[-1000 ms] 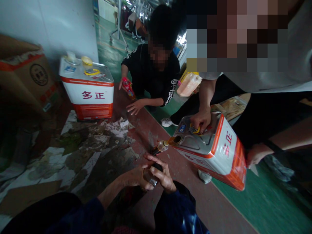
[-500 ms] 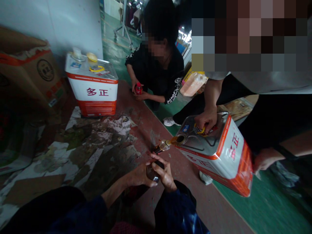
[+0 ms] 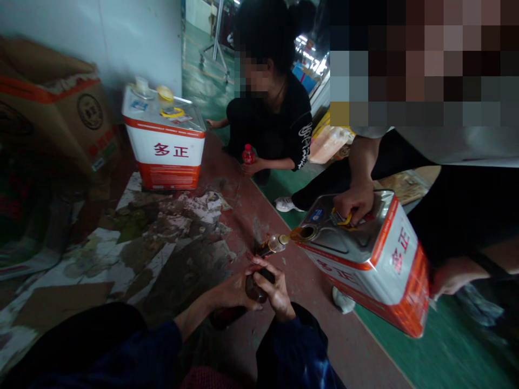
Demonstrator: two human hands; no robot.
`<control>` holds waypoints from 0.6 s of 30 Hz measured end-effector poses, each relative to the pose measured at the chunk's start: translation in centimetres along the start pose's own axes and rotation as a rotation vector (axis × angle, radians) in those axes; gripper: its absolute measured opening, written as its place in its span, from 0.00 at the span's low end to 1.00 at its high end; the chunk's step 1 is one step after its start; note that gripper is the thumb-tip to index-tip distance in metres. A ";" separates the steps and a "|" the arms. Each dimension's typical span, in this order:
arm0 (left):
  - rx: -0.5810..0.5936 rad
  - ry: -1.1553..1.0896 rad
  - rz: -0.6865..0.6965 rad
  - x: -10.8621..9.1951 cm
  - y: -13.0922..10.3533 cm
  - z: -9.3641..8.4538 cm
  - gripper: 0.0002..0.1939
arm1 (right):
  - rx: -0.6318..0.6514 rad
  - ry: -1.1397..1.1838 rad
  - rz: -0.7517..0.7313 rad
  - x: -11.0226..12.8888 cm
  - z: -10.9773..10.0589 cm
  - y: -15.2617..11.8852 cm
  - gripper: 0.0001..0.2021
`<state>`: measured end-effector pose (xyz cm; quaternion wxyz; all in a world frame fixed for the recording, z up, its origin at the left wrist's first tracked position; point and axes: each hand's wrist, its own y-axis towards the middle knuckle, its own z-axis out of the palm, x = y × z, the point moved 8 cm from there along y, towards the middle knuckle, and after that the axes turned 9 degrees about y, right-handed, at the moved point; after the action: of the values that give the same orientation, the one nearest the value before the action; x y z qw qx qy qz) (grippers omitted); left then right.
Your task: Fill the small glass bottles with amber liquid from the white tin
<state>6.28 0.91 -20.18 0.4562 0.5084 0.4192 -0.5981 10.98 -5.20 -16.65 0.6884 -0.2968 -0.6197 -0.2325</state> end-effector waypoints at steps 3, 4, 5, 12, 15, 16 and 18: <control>0.009 -0.001 0.003 -0.3 -0.1 -0.2 0.31 | 0.018 -0.020 -0.005 0.5 0.3 0.0 0.23; 0.022 -0.019 0.007 -0.6 -0.1 -0.2 0.34 | 0.033 -0.024 -0.016 0.8 0.4 -0.1 0.23; 0.042 -0.047 0.014 -0.9 -0.1 -0.2 0.37 | 0.050 -0.023 -0.035 1.1 0.5 -0.1 0.24; 0.076 -0.141 0.047 -1.9 -0.1 -0.3 0.47 | 0.174 0.029 -0.140 1.9 0.5 -0.3 0.41; 0.109 -0.116 0.049 -1.8 0.1 -0.3 0.48 | 0.227 0.029 -0.088 1.5 0.7 -0.3 0.42; 0.110 -0.098 0.052 -1.8 0.1 -0.3 0.48 | 0.217 0.018 -0.076 1.5 0.7 -0.3 0.40; 0.101 -0.079 0.033 -1.7 0.2 -0.4 0.47 | 0.164 -0.020 -0.052 1.6 0.7 -0.2 0.33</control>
<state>6.67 1.48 -18.58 0.4558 0.5136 0.3618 -0.6305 10.52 -4.83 -15.01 0.6978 -0.2258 -0.6509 -0.1959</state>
